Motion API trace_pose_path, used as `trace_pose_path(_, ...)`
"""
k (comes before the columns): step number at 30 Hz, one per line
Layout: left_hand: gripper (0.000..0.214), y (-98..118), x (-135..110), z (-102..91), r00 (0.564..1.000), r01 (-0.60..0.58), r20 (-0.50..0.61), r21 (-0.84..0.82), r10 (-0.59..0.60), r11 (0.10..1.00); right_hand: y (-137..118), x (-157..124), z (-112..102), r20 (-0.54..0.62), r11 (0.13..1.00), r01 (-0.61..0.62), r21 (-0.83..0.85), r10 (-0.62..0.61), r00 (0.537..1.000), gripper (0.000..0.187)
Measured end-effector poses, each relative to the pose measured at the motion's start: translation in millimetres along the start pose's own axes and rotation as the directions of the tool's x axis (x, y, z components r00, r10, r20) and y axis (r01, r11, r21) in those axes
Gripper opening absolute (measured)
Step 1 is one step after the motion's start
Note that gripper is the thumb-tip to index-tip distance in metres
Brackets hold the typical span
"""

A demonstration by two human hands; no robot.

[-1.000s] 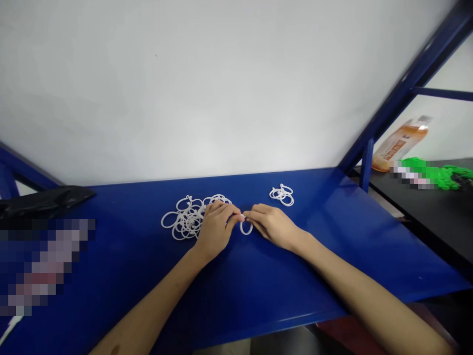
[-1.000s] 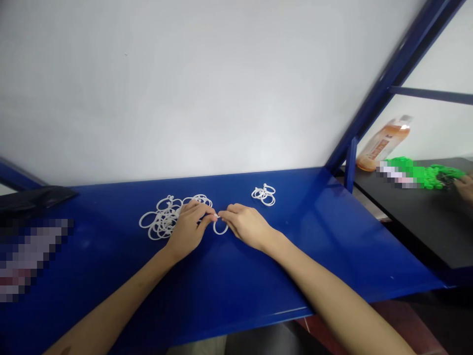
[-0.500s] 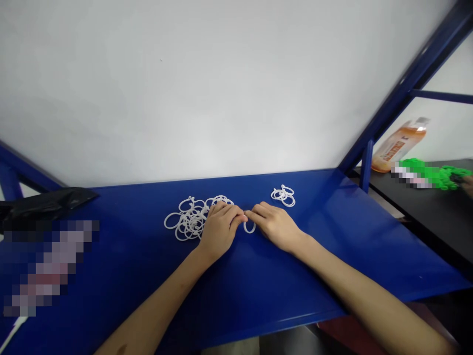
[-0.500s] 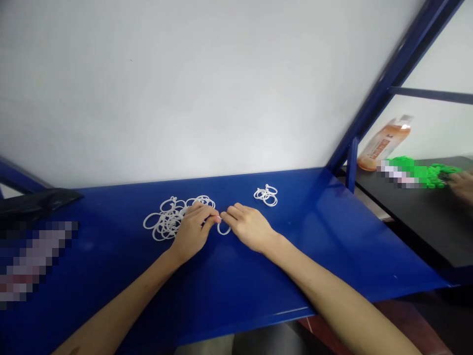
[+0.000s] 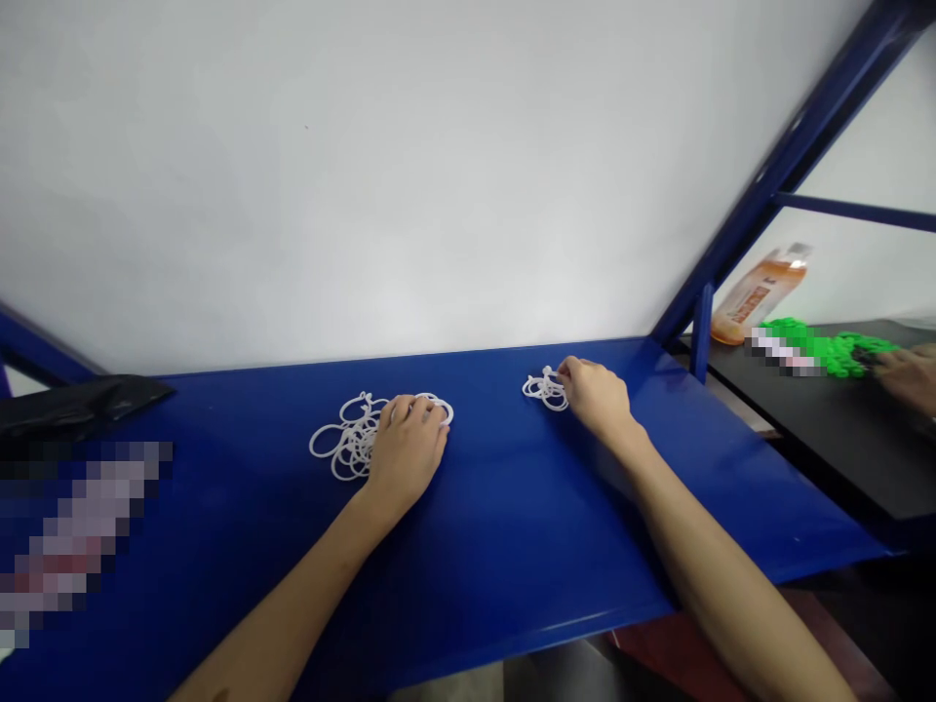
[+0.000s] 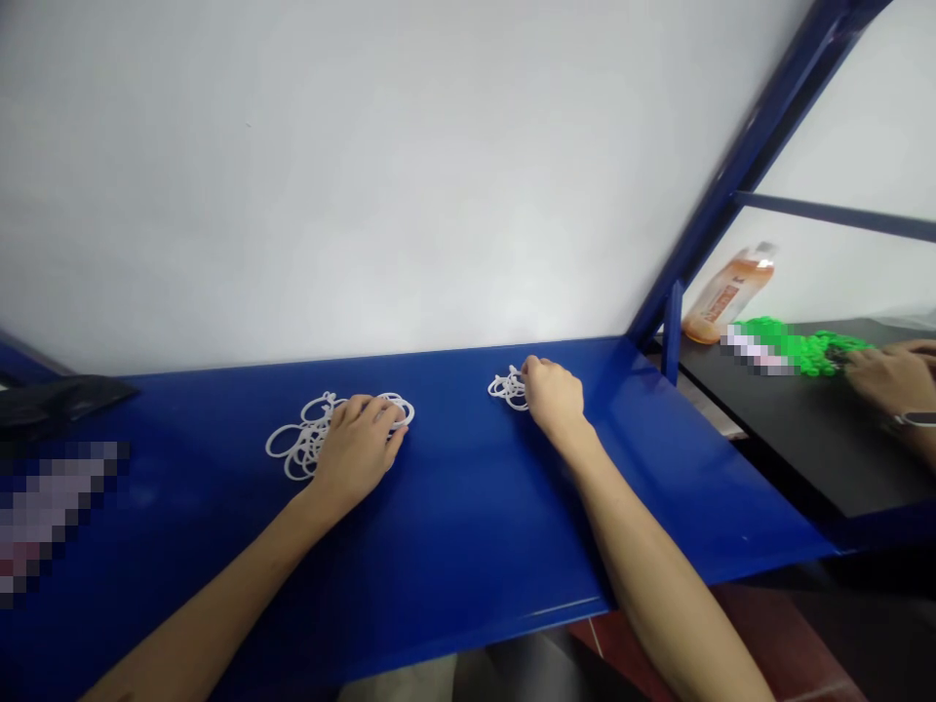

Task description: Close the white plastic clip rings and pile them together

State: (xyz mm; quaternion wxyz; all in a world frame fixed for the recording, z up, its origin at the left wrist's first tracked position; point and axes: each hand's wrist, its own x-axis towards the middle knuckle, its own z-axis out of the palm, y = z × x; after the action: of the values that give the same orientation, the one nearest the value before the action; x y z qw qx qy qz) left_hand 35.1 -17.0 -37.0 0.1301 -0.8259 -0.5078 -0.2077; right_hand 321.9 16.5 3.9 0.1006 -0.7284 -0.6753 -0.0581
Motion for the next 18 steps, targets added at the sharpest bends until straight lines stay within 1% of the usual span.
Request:
trace_pose_path(3,0.014,4,0,-2.7,1.000,-0.004,-0.031,-0.061,0.002,0.998,-2,-1,1,0.056,1.000,0.020,-0.021,-0.019,0.998,0.021)
trace_pose_path(8,0.014,10,0,-5.6,0.992,0.008,-0.127,-0.144,-0.026,0.990,-4,-4,-2,0.035,0.997,0.058,-0.043,-0.057,0.998,0.022)
trace_pose_path(10,0.013,12,0,-6.8,0.988,0.001,-0.152,-0.161,-0.026,0.987,-6,-6,-5,-0.011,0.996,0.074,-0.046,-0.074,0.997,0.021)
trace_pose_path(12,0.012,16,0,-9.2,0.983,-0.014,-0.181,-0.169,-0.017,0.986,-12,-10,-6,-0.098,0.994,0.104,-0.023,-0.106,0.990,0.021)
trace_pose_path(14,0.011,20,0,-12.3,0.975,-0.044,-0.220,-0.175,0.005,0.983,-24,-16,-6,-0.183,0.978,0.195,0.070,-0.179,0.967,0.023)
trace_pose_path(15,0.011,21,-1,-13.8,0.970,-0.066,-0.242,-0.182,0.021,0.981,-31,-21,-5,-0.204,0.951,0.270,0.150,-0.237,0.950,0.023)
trace_pose_path(16,0.010,22,-1,-15.0,0.965,-0.094,-0.257,-0.192,0.043,0.977,-39,-26,-3,-0.198,0.898,0.361,0.253,-0.317,0.928,0.024)
trace_pose_path(17,0.010,22,-1,-15.6,0.962,-0.125,-0.263,-0.207,0.067,0.970,-47,-32,-1,-0.173,0.818,0.442,0.368,-0.406,0.897,0.024)
trace_pose_path(18,0.010,21,-1,-15.8,0.961,-0.154,-0.260,-0.228,0.092,0.961,-55,-37,2,-0.138,0.739,0.479,0.474,-0.475,0.869,0.024)
